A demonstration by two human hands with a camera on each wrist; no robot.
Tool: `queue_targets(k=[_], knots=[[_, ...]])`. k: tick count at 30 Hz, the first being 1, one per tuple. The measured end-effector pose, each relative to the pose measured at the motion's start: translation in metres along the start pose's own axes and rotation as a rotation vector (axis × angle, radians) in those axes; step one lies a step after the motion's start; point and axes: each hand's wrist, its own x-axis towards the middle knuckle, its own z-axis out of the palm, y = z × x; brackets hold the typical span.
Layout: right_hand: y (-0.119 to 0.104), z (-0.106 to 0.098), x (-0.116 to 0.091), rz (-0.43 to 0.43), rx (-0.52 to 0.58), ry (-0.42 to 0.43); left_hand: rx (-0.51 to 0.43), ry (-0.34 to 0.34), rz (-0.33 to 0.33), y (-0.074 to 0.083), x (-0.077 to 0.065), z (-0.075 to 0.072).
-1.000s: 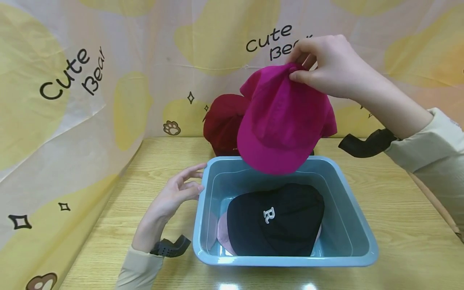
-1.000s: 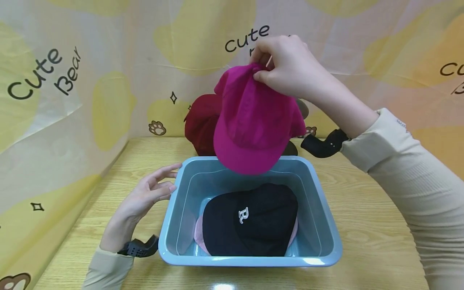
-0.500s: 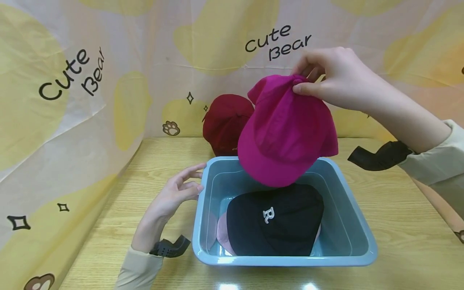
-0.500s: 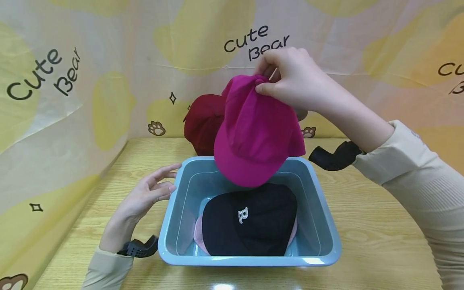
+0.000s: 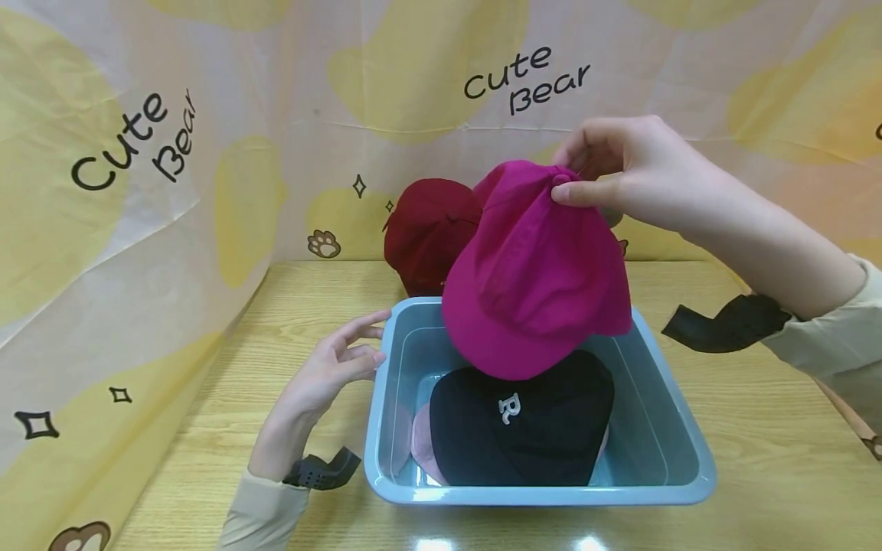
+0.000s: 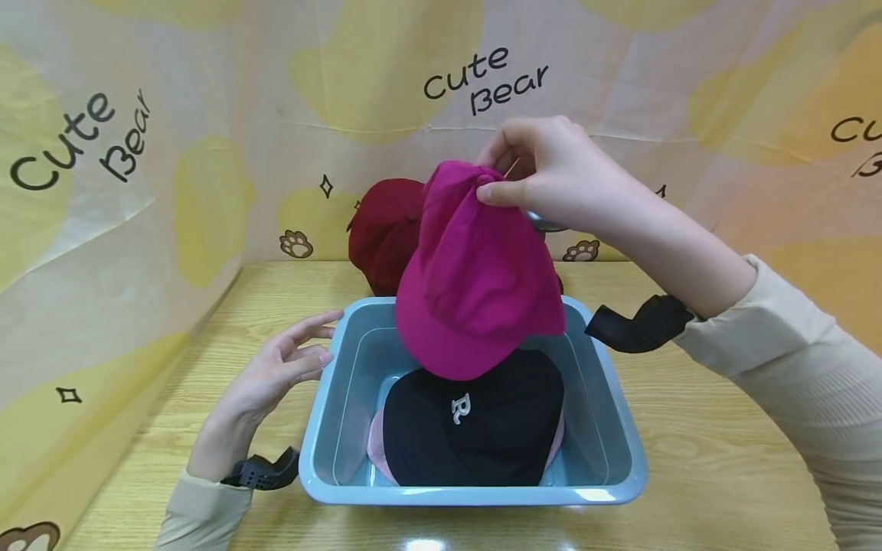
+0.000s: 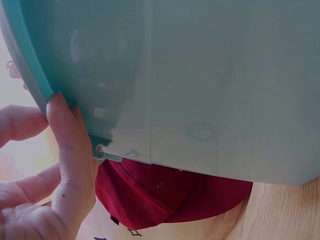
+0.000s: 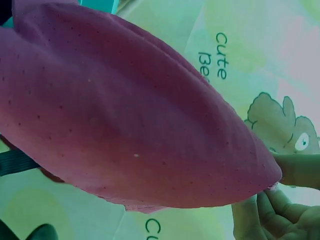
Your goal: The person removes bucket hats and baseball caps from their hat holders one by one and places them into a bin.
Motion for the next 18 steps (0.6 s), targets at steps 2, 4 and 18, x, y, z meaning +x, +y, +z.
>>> queue_targets(k=[2, 4, 18], knots=[[0.000, 0.001, -0.002, 0.008, 0.016, -0.010, -0.004, 0.000, -0.002, 0.000, 0.000, 0.000], [-0.001, 0.002, -0.004, 0.012, 0.035, -0.022, -0.006, 0.001, -0.002, 0.000, 0.000, 0.000], [-0.007, 0.017, -0.021, -0.001, 0.067, -0.122, -0.024, -0.007, 0.011, -0.001, 0.004, 0.004]])
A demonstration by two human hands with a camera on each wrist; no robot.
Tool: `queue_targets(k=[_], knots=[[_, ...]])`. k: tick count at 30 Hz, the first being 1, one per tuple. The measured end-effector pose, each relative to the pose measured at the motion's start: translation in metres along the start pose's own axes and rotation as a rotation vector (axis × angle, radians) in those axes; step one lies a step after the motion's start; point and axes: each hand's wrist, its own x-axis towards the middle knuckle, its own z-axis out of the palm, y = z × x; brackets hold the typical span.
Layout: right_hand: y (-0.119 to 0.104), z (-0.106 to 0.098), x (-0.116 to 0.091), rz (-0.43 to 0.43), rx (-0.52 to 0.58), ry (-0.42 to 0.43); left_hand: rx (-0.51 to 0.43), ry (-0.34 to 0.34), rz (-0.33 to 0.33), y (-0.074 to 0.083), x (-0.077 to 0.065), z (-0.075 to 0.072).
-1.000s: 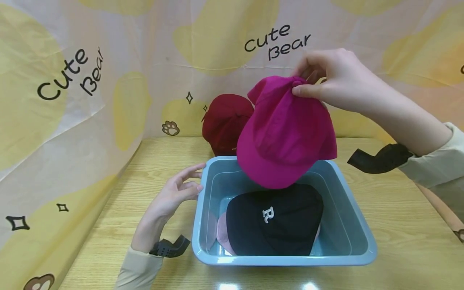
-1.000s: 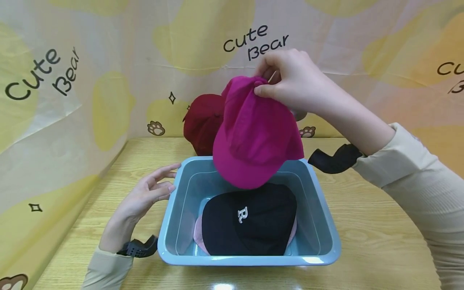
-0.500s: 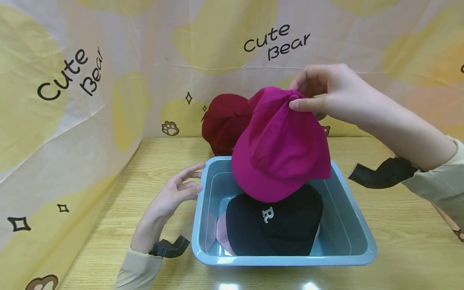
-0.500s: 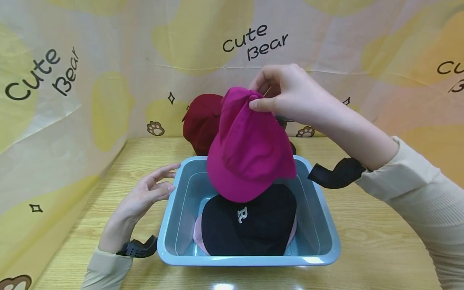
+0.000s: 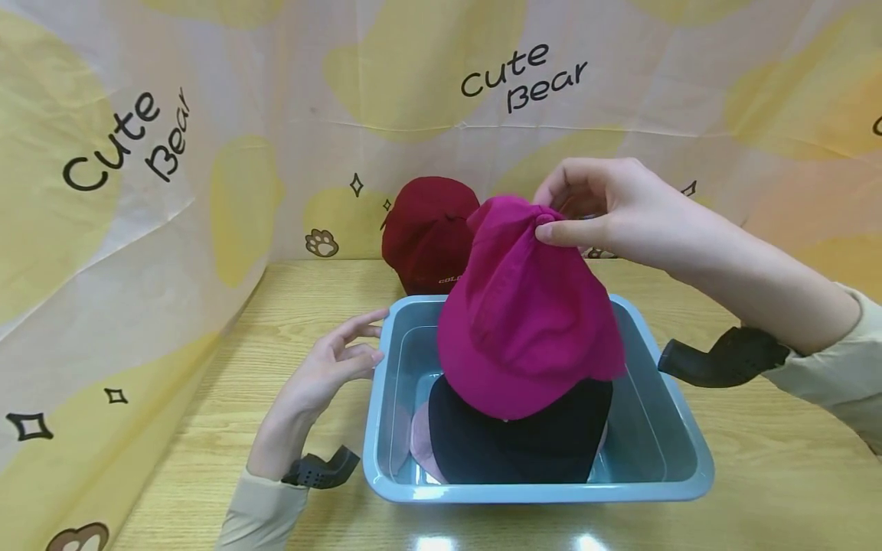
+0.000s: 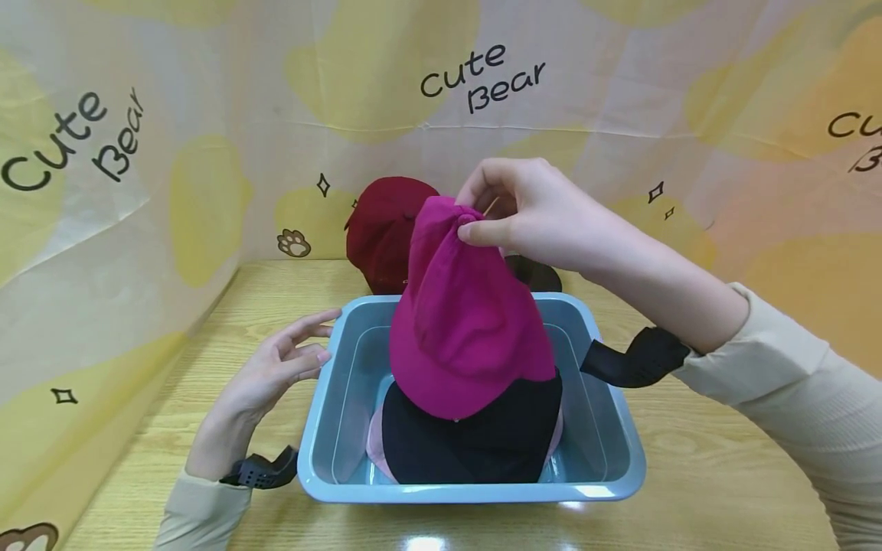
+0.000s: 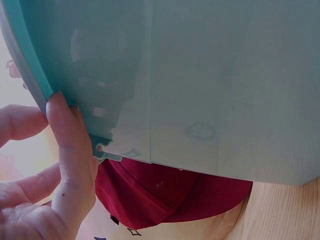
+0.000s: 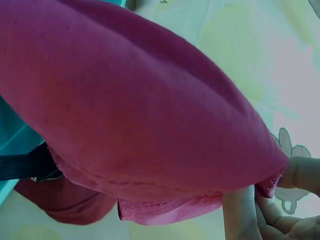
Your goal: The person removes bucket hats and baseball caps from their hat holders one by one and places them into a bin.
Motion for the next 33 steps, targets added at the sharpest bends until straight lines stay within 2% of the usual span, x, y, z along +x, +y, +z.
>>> queue_targets(k=[18, 25, 29, 33], knots=[[-0.008, 0.033, -0.003, -0.062, 0.080, -0.110, -0.009, 0.005, -0.015, 0.001, -0.002, -0.002], [0.005, 0.048, 0.003, -0.111, 0.157, -0.212, -0.018, 0.006, -0.019, 0.000, 0.000, 0.001], [0.013, 0.057, 0.004, -0.140, 0.181, -0.235, -0.013, 0.011, -0.021, 0.000, 0.001, 0.002], [0.019, 0.061, 0.002, -0.131, 0.170, -0.237, -0.004, 0.017, -0.018, 0.000, 0.002, 0.003]])
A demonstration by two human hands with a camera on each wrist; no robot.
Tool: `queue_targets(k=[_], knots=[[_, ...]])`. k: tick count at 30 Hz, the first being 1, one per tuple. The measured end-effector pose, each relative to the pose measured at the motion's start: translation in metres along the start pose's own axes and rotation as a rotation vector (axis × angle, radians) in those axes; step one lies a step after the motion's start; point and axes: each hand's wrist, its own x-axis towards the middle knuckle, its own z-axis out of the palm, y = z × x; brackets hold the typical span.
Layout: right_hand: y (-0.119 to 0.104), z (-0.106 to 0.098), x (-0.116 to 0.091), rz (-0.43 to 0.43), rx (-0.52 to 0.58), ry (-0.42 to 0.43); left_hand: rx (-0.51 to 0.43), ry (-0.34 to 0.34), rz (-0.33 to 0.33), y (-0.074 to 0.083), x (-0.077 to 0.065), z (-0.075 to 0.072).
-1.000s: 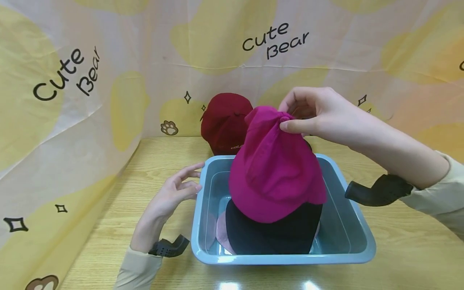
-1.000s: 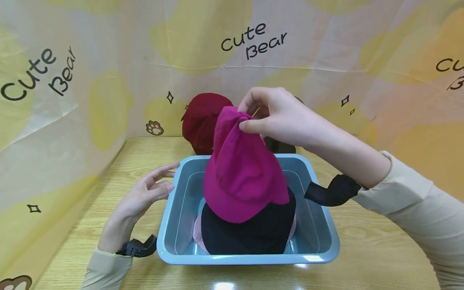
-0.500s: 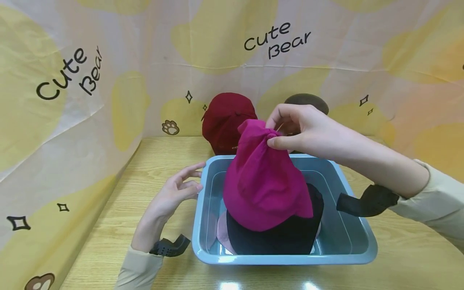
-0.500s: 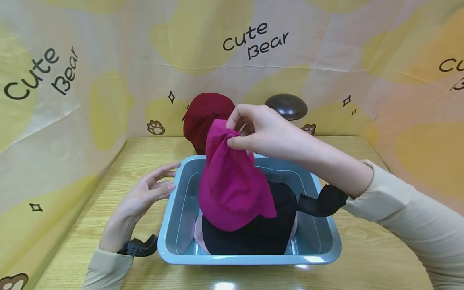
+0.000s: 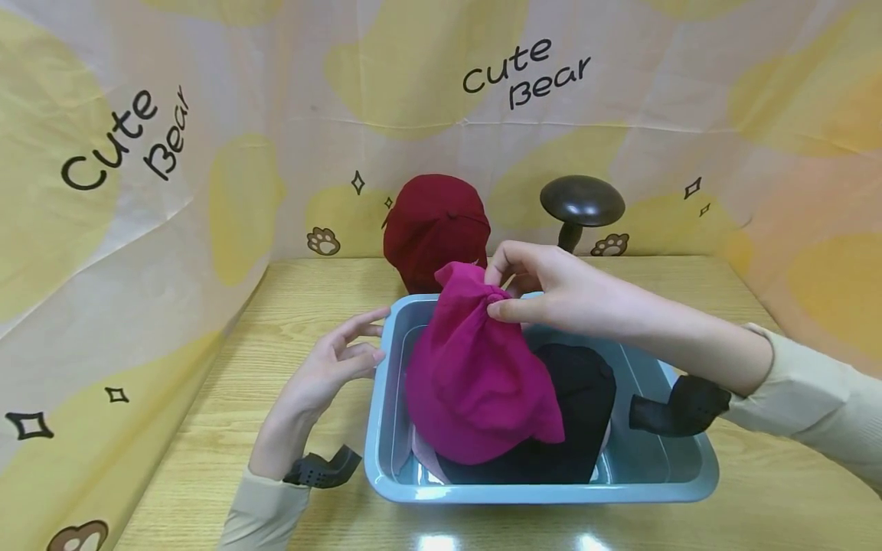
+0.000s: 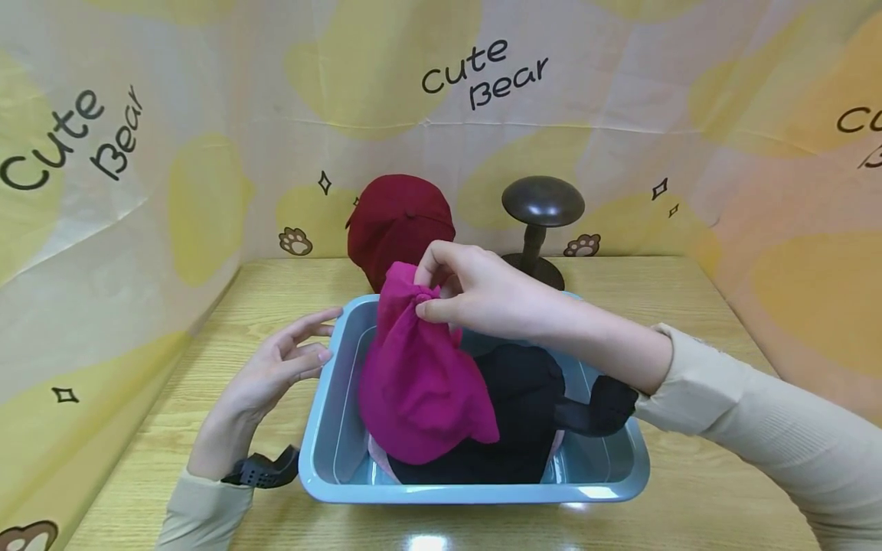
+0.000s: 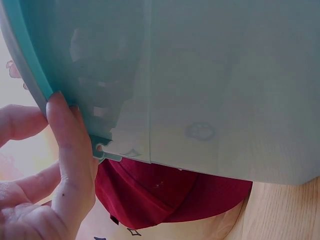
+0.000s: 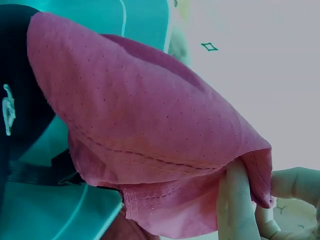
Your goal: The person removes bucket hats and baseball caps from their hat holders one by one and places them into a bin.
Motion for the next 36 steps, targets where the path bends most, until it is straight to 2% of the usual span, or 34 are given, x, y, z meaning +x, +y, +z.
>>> queue_targets(k=[6, 19, 28, 36], knots=[[0.008, 0.003, -0.003, 0.067, 0.006, -0.003, 0.000, 0.003, 0.001, 0.000, 0.000, 0.000], [0.034, -0.003, -0.019, 0.195, 0.114, -0.021, -0.007, -0.009, 0.005, 0.000, -0.001, 0.000], [0.052, -0.004, -0.036, 0.261, 0.141, -0.019, -0.014, -0.015, 0.005, 0.000, -0.001, 0.000], [0.064, -0.002, -0.048, 0.275, 0.145, -0.041, 0.004, -0.003, -0.002, 0.001, -0.003, 0.001]])
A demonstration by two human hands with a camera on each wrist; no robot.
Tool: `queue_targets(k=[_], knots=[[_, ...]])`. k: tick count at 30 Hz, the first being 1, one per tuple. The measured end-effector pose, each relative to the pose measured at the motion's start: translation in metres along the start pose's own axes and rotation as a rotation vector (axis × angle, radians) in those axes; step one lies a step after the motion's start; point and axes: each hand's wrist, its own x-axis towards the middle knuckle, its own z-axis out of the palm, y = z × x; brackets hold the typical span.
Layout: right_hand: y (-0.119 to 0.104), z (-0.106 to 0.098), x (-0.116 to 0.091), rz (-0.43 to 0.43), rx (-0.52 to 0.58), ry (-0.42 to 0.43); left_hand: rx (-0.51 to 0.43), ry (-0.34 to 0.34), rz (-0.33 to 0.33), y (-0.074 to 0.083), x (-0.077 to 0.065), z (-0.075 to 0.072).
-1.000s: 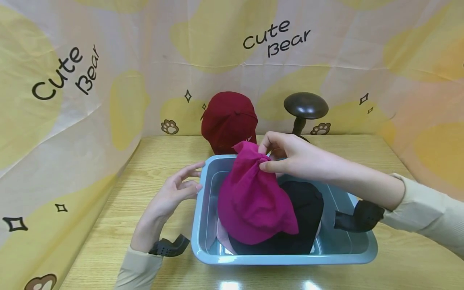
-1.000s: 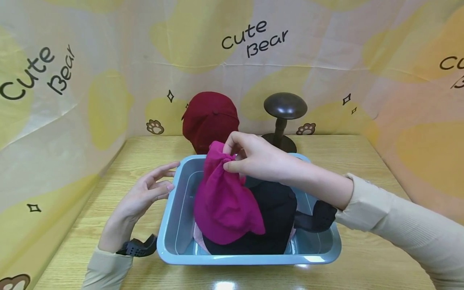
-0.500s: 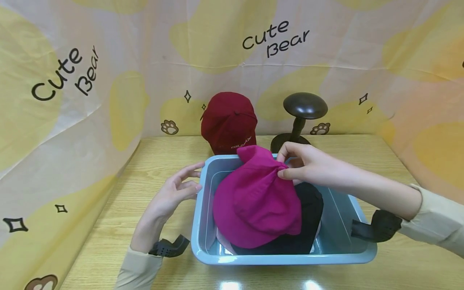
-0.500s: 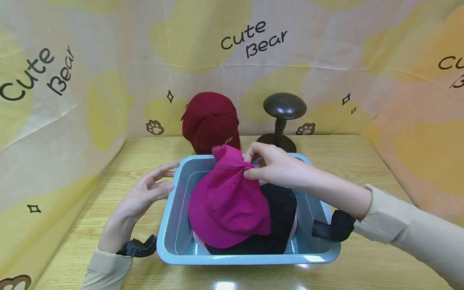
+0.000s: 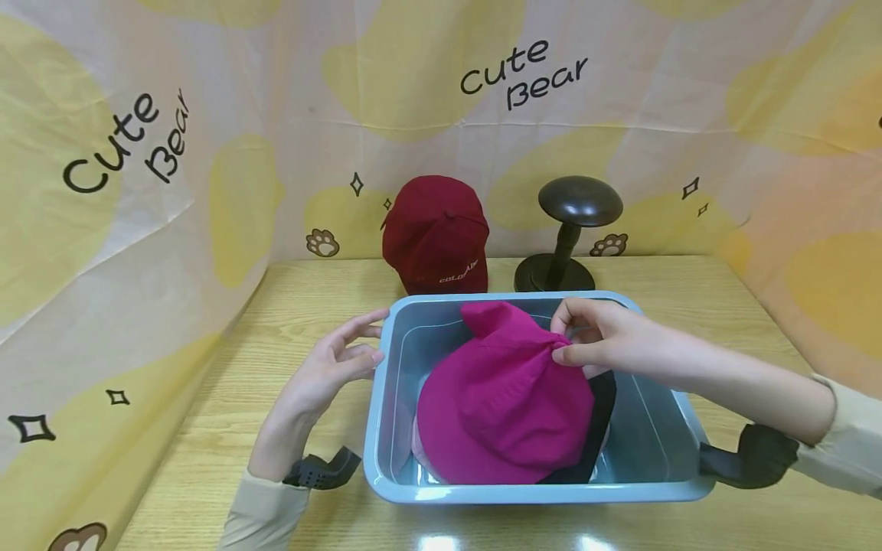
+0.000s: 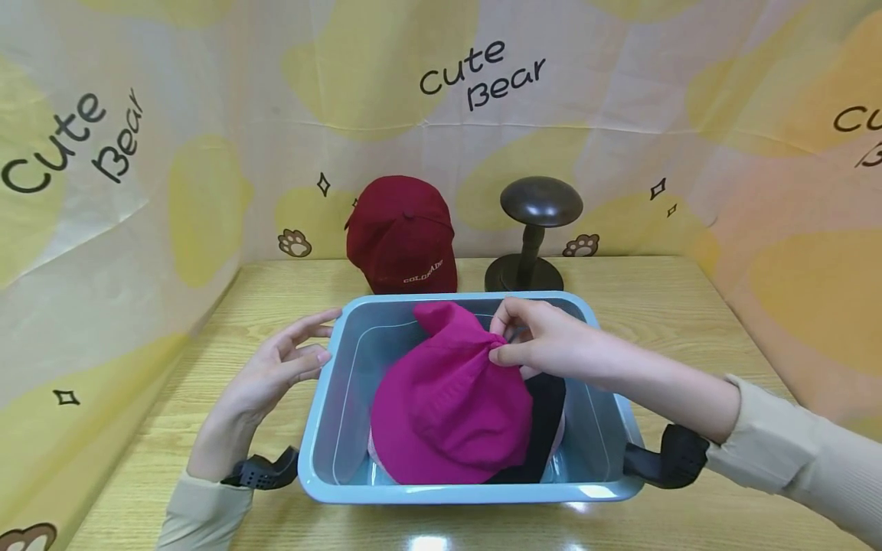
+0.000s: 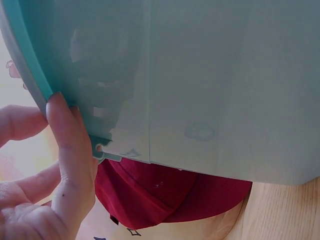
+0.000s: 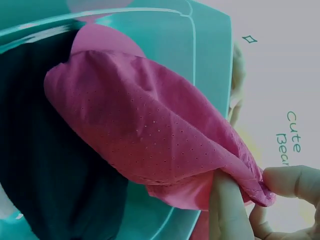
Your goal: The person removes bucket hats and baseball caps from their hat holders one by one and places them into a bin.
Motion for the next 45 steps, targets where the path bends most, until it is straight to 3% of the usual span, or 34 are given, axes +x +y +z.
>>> queue_targets(k=[6, 9, 14, 18, 22, 28, 32, 36, 40, 45], knots=[[0.010, -0.004, -0.001, 0.001, -0.044, 0.017, 0.003, -0.002, 0.005, 0.000, 0.001, 0.000], [0.014, -0.006, -0.002, -0.058, -0.149, 0.058, 0.007, 0.000, 0.005, 0.000, 0.001, 0.000], [0.021, -0.008, -0.003, -0.203, -0.470, 0.196, 0.007, 0.010, -0.002, 0.000, 0.002, 0.000], [0.023, -0.009, -0.002, -0.274, -0.621, 0.251, 0.008, 0.017, -0.009, 0.000, 0.002, -0.001], [0.022, -0.010, 0.002, -0.382, -0.766, 0.243, 0.007, 0.018, -0.011, 0.000, 0.002, -0.001], [0.022, -0.008, 0.009, -0.670, -1.182, 0.223, 0.003, 0.013, -0.001, 0.000, 0.002, 0.000], [0.020, -0.003, 0.010, -0.780, -1.374, 0.205, 0.005, 0.011, 0.006, 0.001, 0.002, 0.000], [0.017, 0.002, 0.012, -0.793, -1.435, 0.147, 0.005, 0.008, 0.006, 0.001, 0.002, 0.000], [0.014, 0.007, 0.014, -0.764, -1.405, 0.117, 0.003, 0.005, 0.006, 0.001, 0.001, 0.000], [0.011, 0.013, 0.016, -0.644, -1.323, 0.071, -0.001, 0.003, 0.008, 0.001, 0.000, 0.000]])
